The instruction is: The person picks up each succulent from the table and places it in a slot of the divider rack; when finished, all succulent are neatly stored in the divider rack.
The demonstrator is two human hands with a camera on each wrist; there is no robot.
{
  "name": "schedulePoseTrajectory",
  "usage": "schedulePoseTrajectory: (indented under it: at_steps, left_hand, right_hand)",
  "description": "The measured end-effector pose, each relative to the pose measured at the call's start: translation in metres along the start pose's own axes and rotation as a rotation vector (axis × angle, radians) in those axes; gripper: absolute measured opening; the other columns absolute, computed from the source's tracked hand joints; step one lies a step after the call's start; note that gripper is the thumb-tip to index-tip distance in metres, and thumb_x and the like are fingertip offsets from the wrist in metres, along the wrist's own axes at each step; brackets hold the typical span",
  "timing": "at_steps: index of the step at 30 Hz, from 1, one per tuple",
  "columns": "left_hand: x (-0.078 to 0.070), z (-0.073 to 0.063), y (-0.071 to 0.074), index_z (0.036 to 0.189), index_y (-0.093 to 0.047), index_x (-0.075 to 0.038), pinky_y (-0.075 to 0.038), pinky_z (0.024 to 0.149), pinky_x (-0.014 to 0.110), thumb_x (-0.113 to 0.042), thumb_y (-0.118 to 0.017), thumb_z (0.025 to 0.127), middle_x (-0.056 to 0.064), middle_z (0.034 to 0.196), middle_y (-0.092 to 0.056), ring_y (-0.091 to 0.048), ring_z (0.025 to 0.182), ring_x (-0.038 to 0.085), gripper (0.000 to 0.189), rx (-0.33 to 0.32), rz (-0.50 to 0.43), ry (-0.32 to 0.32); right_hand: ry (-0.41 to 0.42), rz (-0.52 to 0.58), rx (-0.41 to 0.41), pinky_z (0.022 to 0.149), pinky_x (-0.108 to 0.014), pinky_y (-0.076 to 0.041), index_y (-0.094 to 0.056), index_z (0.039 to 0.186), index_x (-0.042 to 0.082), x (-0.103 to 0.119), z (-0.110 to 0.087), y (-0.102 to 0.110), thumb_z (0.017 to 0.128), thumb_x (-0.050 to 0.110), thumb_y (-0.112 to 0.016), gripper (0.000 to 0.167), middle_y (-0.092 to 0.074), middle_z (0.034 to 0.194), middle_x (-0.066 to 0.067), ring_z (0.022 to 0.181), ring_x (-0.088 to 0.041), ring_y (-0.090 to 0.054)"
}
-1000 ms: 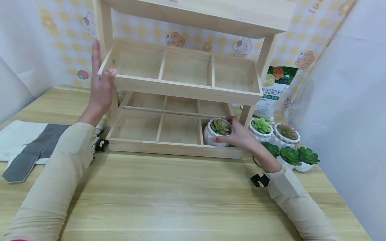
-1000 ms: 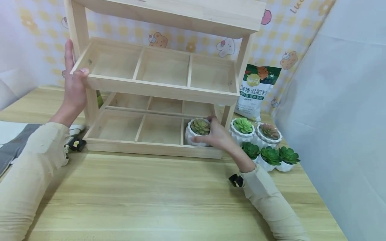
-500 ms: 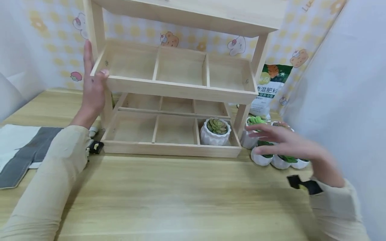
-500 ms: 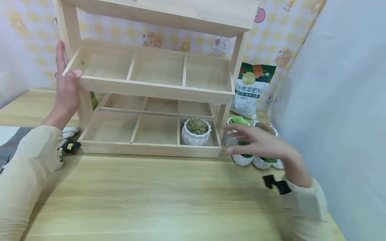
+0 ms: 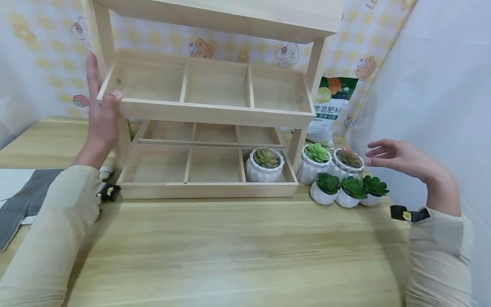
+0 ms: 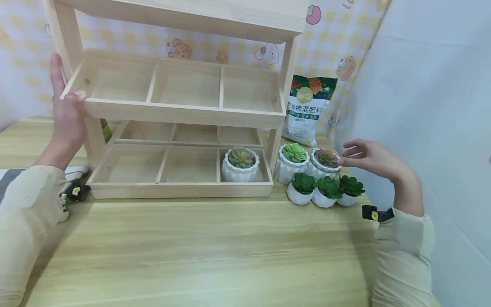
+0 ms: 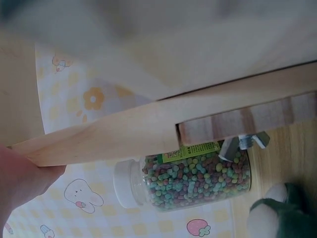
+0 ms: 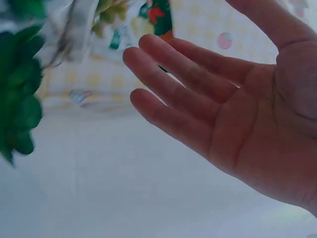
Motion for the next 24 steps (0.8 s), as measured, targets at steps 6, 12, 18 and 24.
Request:
schedulePoseTrajectory:
  at_steps: [6, 12, 18, 24]
  left_hand:
    - [0.0, -0.001, 0.002, 0.151, -0.001, -0.025, -0.012, 0.104, 0.028, -0.012, -0.033, 0.083, -0.008, 0.151, -0.014, -0.02, 0.131, 0.01, 0.076, 0.006, 0.052, 0.009]
    - [-0.002, -0.001, 0.001, 0.151, -0.002, -0.021, -0.012, 0.104, 0.029, -0.015, -0.036, 0.082, -0.007, 0.15, -0.016, -0.021, 0.131, 0.011, 0.077, 0.002, 0.053, -0.031]
    - [-0.012, -0.003, -0.008, 0.151, -0.001, -0.019, -0.013, 0.104, 0.031, -0.015, -0.034, 0.084, -0.006, 0.151, -0.014, -0.021, 0.132, 0.012, 0.074, 0.016, 0.075, -0.029]
    - [-0.012, -0.007, -0.001, 0.151, -0.002, -0.02, -0.015, 0.104, 0.035, -0.02, -0.035, 0.083, -0.008, 0.151, -0.014, -0.022, 0.132, 0.012, 0.075, 0.009, 0.097, -0.023]
  right_hand:
    - [-0.064, -0.054, 0.08, 0.087, -0.065, -0.033, -0.024, 0.138, -0.009, -0.023, 0.011, -0.013, 0.088, 0.04, -0.059, 0.079, -0.034, 0.134, -0.034, 0.119, -0.051, -0.033]
    - [-0.062, -0.038, 0.092, 0.088, -0.066, -0.031, -0.022, 0.139, -0.01, -0.029, 0.022, -0.022, 0.087, 0.042, -0.059, 0.083, -0.03, 0.135, -0.035, 0.12, -0.052, -0.03]
    - [-0.056, -0.024, 0.125, 0.089, -0.066, -0.031, -0.021, 0.139, -0.012, -0.031, 0.029, -0.028, 0.088, 0.043, -0.057, 0.084, -0.026, 0.137, -0.037, 0.12, -0.053, -0.029]
    - [-0.048, -0.021, 0.141, 0.088, -0.066, -0.031, -0.016, 0.14, -0.015, -0.027, 0.039, -0.04, 0.087, 0.045, -0.058, 0.09, -0.022, 0.136, -0.039, 0.119, -0.055, -0.026]
Point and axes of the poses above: each hand's wrist, its own z-axis towards the middle knuckle, its own y-axis out of the back of the hand, x = y × z, the point moved 4 cm from there along z, towards the middle knuckle
